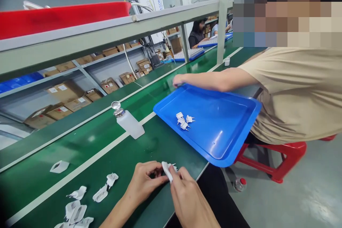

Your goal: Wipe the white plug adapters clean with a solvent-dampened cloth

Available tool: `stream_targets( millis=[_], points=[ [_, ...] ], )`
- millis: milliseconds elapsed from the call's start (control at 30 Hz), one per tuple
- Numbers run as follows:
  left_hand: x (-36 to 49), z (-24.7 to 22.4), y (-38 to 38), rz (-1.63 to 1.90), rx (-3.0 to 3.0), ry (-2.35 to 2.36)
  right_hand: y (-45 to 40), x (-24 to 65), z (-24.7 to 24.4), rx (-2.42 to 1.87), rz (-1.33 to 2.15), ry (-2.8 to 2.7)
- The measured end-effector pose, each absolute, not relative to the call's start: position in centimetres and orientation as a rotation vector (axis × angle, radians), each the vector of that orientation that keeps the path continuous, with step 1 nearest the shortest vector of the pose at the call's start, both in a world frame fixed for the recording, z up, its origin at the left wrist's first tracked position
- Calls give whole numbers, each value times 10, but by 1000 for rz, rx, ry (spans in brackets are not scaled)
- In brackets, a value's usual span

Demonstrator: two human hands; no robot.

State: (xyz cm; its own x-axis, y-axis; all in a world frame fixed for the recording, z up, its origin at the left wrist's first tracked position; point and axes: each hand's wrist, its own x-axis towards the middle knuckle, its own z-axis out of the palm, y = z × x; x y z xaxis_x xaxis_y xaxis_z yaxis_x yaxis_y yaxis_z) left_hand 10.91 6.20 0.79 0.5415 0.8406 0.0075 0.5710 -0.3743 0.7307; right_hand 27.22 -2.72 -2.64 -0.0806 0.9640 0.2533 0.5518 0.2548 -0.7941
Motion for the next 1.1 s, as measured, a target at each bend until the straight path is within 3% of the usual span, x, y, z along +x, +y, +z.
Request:
stream_targets(
  millis=[867, 1100],
  points=[
    [107, 11, 61, 535, 2127, 1103, -29, 269, -26, -1391, 600, -1794],
    [106, 20, 57, 657, 2112, 1102, -17, 268, -3, -1401, 584, -1675]
  ],
)
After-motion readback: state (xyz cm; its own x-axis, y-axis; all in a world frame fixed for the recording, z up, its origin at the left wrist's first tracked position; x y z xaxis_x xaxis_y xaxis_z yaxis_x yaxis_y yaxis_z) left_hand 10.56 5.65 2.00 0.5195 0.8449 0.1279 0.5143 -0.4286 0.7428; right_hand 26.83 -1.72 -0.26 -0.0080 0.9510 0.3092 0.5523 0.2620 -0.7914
